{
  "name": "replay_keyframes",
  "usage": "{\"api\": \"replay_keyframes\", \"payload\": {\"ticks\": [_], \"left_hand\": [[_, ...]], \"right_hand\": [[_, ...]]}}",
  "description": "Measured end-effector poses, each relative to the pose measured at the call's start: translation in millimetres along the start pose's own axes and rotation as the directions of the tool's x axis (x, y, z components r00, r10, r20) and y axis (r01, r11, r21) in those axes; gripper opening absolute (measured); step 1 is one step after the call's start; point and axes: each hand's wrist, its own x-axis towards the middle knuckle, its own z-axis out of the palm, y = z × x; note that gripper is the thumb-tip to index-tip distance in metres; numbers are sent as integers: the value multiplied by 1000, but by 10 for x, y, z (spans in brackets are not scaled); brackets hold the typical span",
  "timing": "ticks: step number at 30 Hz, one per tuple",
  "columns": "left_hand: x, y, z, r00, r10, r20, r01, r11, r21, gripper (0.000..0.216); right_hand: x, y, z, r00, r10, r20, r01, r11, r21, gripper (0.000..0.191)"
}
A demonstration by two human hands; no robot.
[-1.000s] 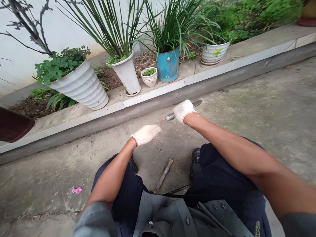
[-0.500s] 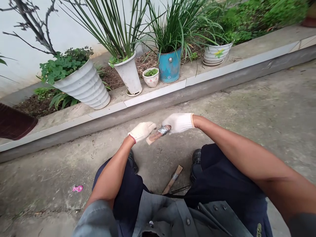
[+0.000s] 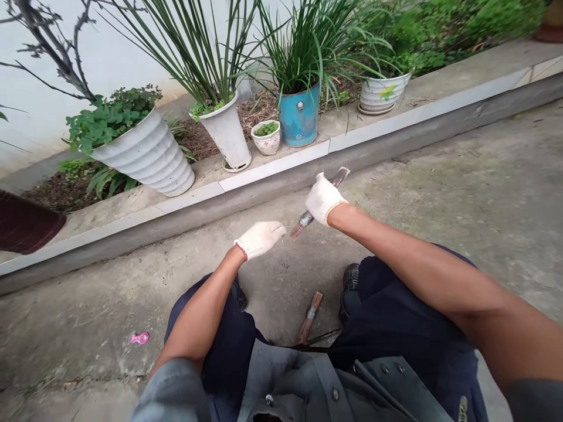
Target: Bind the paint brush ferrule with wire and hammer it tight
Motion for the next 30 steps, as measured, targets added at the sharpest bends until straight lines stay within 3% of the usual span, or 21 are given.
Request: {"api": "replay_keyframes", "payload": {"ticks": [2,4,7,10,14,17,19,24,27,30], "left_hand": [[2,-66,-74,999,-41,-35,43,998,47,37],[-3,-117,-115,996,-78,-40,79,997,15,38],[-9,-147,-75,997,-81,-5,80,989,-122,40],[1,-127,49,997,-80,3,78,964,-255,46],[32,-73,192,993,-115,34,119,928,-352,50],[48,-36,240,994,-68,81,95,911,-401,45],[45,-10,238,992,-30,123,71,936,-344,42],[17,9,81,995,-46,84,59,985,-164,41],[18,-47,-44,997,-75,-16,74,995,-61,40],[22,-95,-99,996,-69,-51,68,997,-38,42]], "right_hand": [[-57,-13,27,979,-199,53,197,980,38,21],[-132,7,12,918,-384,104,361,914,184,25],[-229,46,-83,844,-531,75,468,798,380,27],[-236,51,-182,904,-427,-35,399,809,431,27],[-107,48,-185,992,-94,-83,121,893,434,30],[-11,75,-121,989,109,-96,-62,917,393,29],[25,95,-79,979,154,-133,-104,941,322,30],[41,84,18,979,51,-195,-33,995,92,27],[17,74,65,971,-153,-186,159,987,16,23],[-28,102,63,921,-377,-93,386,916,111,22]]}}
